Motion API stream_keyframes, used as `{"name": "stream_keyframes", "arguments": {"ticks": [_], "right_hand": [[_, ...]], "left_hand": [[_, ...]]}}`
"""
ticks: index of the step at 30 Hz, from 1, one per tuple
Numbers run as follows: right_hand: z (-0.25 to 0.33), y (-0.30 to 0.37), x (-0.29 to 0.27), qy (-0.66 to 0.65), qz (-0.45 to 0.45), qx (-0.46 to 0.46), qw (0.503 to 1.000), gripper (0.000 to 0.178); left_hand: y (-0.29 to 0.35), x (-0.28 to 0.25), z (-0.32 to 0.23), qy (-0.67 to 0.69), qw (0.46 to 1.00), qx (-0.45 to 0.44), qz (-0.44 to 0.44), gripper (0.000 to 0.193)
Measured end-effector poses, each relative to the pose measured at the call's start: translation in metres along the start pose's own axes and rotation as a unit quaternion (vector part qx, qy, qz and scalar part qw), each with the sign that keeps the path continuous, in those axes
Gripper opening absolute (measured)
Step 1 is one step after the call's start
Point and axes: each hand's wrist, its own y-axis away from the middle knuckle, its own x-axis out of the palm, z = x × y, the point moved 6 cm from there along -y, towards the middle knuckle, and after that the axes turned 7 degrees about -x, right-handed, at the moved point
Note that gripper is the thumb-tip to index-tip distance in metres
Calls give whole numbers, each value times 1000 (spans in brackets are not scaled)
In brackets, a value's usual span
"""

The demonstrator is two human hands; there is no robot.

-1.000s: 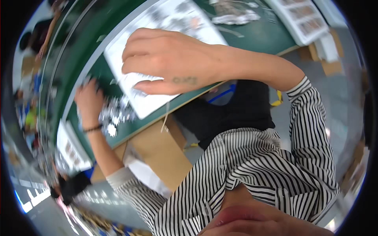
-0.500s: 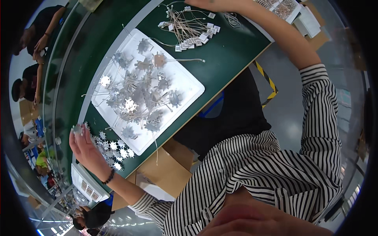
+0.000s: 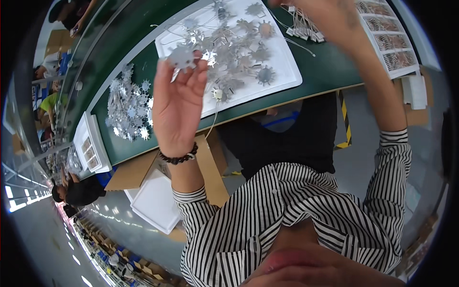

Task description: Assembling small electronic components by attaching wires to a snowflake-shaped base on a factory assembly line.

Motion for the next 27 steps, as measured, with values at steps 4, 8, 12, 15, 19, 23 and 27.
{"name": "stream_keyframes", "arguments": {"ticks": [4,8,12,15,19,23,27], "right_hand": [[151,57,-49,-222,-82,128,963,7],[161,58,-20,-287,-92,119,946,4],[162,58,-11,-300,-63,131,943,3],[158,59,1,-393,-35,174,902,3],[161,56,3,-372,-21,170,912,4],[162,54,2,-317,-11,149,937,6],[163,53,4,-308,13,136,942,7]], "left_hand": [[9,13,-3,-32,999,15,-13,34],[6,13,2,-6,999,32,-19,31],[12,9,-5,-13,997,65,-47,30],[11,5,-9,-52,996,65,-33,31],[14,6,-13,-94,991,74,-59,30],[13,2,-16,-127,984,80,-92,29],[11,-4,-17,-136,982,81,-103,28]]}}
